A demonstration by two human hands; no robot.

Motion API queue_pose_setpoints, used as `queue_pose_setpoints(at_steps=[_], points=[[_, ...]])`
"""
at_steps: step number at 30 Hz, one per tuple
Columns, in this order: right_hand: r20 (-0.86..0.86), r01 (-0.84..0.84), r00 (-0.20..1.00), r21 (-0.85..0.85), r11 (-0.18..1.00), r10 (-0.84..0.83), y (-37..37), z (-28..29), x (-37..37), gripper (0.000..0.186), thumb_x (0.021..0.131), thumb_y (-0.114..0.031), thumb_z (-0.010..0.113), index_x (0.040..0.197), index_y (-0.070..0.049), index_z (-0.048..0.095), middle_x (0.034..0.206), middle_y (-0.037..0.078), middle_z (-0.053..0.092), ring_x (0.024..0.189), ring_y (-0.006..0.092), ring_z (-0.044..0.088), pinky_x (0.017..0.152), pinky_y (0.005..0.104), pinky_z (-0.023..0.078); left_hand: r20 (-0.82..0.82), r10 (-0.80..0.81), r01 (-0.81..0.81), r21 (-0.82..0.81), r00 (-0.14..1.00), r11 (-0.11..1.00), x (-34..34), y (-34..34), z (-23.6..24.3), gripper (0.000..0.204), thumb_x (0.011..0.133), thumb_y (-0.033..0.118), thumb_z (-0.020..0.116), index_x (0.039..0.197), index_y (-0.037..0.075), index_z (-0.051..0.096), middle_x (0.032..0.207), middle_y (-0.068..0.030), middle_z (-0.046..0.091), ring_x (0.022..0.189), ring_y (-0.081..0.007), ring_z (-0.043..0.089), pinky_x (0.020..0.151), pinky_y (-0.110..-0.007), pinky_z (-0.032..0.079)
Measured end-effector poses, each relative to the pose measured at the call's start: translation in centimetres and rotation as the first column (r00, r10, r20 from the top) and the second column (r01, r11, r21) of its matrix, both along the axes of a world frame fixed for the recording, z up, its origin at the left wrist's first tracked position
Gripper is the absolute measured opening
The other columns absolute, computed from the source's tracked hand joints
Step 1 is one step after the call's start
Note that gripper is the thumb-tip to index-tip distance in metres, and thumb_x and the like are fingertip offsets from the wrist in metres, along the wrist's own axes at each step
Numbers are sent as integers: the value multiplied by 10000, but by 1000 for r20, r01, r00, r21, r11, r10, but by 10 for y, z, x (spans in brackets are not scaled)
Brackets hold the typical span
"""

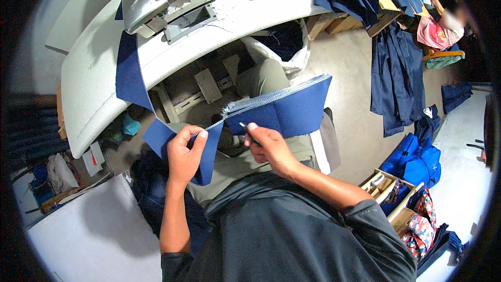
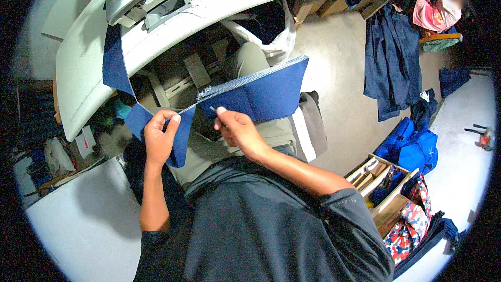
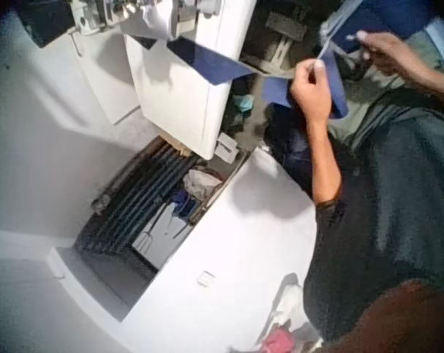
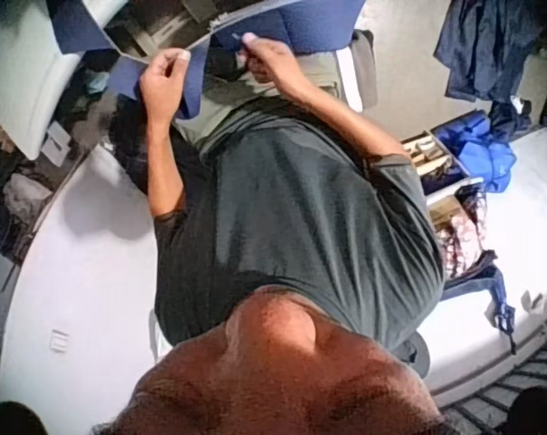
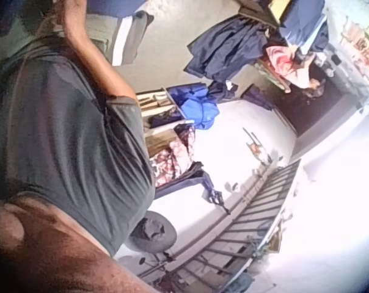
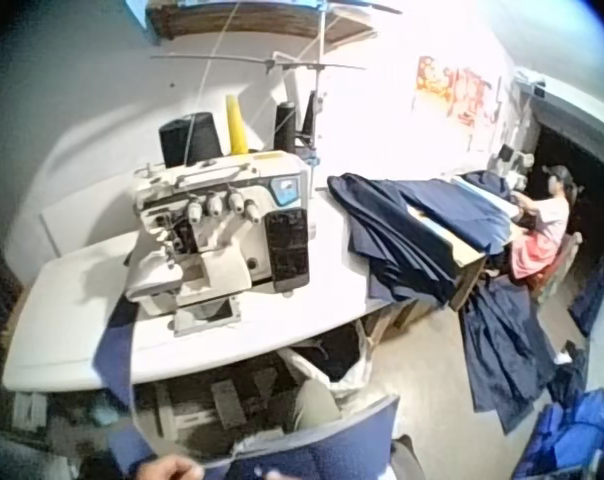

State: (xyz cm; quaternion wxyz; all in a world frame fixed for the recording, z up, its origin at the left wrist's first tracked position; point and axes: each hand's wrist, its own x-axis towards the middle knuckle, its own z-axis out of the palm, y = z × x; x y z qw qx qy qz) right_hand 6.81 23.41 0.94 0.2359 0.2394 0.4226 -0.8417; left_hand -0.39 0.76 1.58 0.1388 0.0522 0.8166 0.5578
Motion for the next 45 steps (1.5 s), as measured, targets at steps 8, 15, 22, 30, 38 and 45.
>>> queue_pose_setpoints(at_steps=[8,15,22,30,38,45], points=[[61,-109,992,1,994,109,-25,-21,-21,426,1044,-487,523,827,-122,547,603,-97,329,500,43,235,459,253,175,5,-1,1,-11,1000,1000,3,0,0,117,963,112,692,958,-4,676,782,40,628,717,-21,521,637,-221,449],[-4,-51,999,67,996,52,-37,-23,-28,405,1049,-462,526,824,-126,539,601,-94,337,500,44,242,458,258,183,35,0,1,-26,999,1000,4,-2,-4,116,962,110,688,946,-4,676,758,52,609,697,-15,503,617,-217,434],[-10,18,1000,59,998,-18,-37,-1,-11,333,1032,-417,583,881,-120,569,611,-92,369,499,35,275,451,250,208,71,0,-2,30,998,1000,5,-2,2,126,965,110,687,946,-13,669,775,47,616,716,-16,509,632,-217,441],[-314,142,949,294,945,-45,-35,8,-2,126,964,-131,685,881,-44,649,849,-54,599,812,36,507,713,239,451,45,-102,101,23,994,995,1,16,11,192,1010,155,620,947,-22,663,786,19,637,758,-47,540,690,-258,472],[-364,577,813,389,719,-455,106,57,-7,120,922,-145,658,820,-120,602,736,-72,577,615,37,479,572,217,373,54,-287,290,-64,957,955,-2,-33,5,137,918,109,696,900,-25,672,796,-34,675,788,-59,584,723,-274,489],[-348,562,826,583,587,-444,162,-7,-5,125,951,-192,680,855,-115,656,707,-84,558,578,18,440,518,207,335,13,-62,63,-135,998,989,-15,-7,1,152,934,133,701,930,-16,675,728,-9,640,704,-49,536,653,-263,470]])
